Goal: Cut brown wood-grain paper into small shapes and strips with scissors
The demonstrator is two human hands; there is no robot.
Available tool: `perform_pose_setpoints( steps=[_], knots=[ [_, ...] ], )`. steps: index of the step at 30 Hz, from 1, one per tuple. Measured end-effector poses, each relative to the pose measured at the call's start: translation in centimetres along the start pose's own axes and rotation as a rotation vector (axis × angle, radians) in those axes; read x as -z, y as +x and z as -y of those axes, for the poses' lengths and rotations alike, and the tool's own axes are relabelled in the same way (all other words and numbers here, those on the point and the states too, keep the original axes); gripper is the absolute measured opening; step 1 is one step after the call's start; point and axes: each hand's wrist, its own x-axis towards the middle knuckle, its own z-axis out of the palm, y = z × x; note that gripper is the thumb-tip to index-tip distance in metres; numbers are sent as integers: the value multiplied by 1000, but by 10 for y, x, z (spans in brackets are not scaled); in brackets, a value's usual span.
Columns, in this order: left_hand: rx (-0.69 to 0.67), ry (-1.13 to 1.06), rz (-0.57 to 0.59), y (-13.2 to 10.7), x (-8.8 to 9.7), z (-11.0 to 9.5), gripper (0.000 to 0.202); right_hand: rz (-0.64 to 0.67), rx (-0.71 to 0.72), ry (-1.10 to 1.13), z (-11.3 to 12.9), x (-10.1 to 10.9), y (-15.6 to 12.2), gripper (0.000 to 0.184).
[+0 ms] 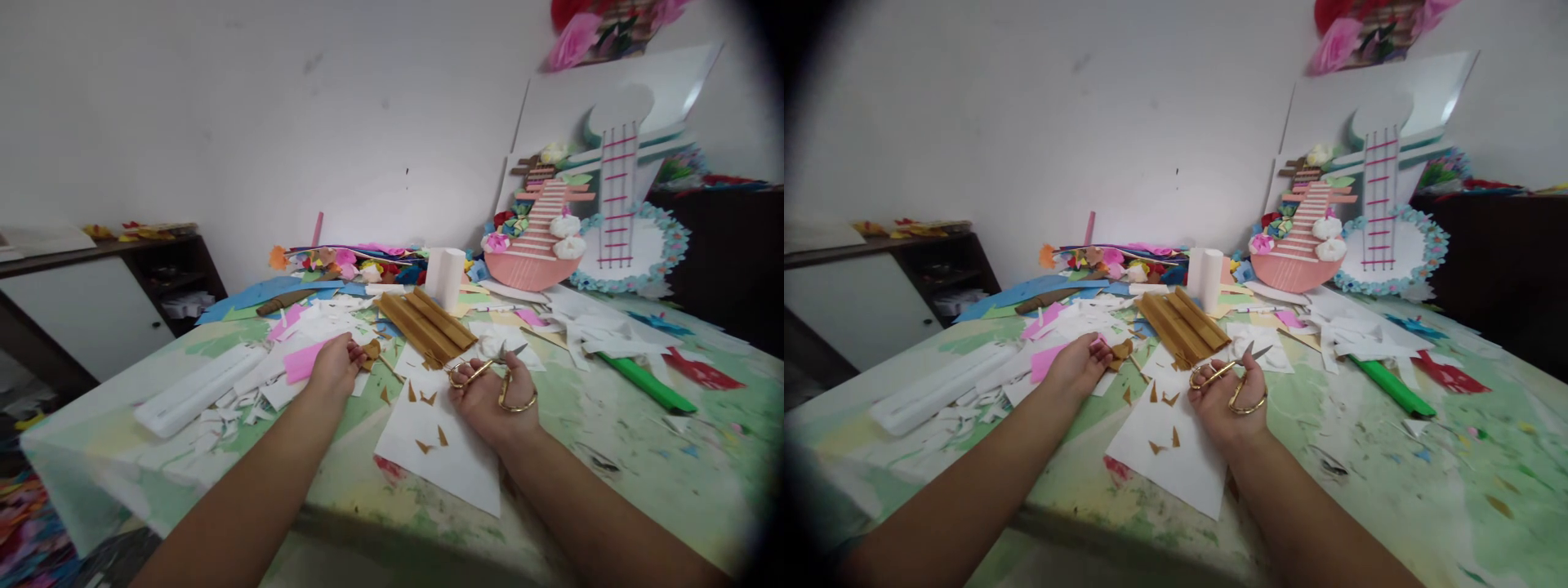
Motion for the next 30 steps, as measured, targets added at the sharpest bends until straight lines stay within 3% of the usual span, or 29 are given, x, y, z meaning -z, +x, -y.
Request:
perform_pose_setpoints(
  steps=[3, 9, 15, 20, 23, 27, 28, 30],
  knots=[
    [21, -47, -11, -2, 0, -3, 4, 12, -28, 24, -1, 1, 0, 29],
    [29, -133, 52, -11, 1, -11, 22, -22, -52, 80, -2, -3, 0, 32],
    [73, -266, 562, -30, 1, -16, 36, -110, -15, 116, 0, -1, 4, 30],
    [69, -121, 722, -39, -1, -13, 39, -178, 33, 143, 5, 0, 5, 29],
    [-159, 225, 651, -30, -3, -7, 25, -209, 64, 149, 9, 0, 6, 29],
    [-757, 933, 663, -7, -13, 0, 11, -255, 142, 91, 15, 2, 10, 25],
    [-847, 1020, 685, -1, -18, 1, 12, -261, 145, 77, 16, 3, 11, 25],
    [-898, 1113, 763, 7, -30, 3, 12, -268, 146, 69, 19, 4, 13, 26]
  ],
)
